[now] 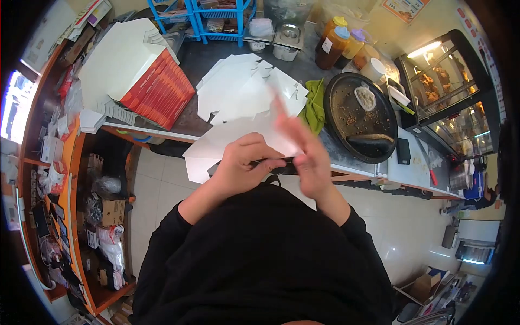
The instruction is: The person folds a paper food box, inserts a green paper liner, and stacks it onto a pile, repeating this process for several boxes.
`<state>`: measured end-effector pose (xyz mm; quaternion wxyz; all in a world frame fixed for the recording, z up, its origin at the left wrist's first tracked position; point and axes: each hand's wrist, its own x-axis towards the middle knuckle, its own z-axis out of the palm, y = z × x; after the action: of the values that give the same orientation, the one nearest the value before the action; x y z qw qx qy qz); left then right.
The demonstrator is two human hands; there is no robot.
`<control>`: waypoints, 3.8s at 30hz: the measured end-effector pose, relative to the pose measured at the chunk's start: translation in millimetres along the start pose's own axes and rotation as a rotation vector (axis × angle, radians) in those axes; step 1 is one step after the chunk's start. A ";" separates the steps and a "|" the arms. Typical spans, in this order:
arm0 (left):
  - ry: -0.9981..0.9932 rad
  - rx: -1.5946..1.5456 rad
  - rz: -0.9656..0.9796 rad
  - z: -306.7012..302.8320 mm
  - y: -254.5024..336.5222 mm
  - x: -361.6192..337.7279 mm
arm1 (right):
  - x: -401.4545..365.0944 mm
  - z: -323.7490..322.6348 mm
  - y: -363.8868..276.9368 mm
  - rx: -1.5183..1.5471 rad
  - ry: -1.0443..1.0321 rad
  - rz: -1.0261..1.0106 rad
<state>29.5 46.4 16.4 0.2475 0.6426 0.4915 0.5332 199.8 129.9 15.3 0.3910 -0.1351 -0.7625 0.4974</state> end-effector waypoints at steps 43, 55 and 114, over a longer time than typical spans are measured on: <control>0.000 -0.124 -0.280 0.6 -34.1 -3.5 | 12.7 -5.8 38.7 -0.137 0.509 0.133; -0.179 0.312 -0.323 0.1 -26.0 -5.9 | 10.3 -7.1 34.6 -0.585 0.312 -0.101; 0.298 0.370 0.178 -7.2 -17.4 1.3 | 30.3 21.9 -20.7 -0.802 0.203 -0.262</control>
<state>16.4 53.0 4.6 0.0026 0.6321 0.5533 0.5426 167.6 124.0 42.9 0.4403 -0.2268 -0.8638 0.0924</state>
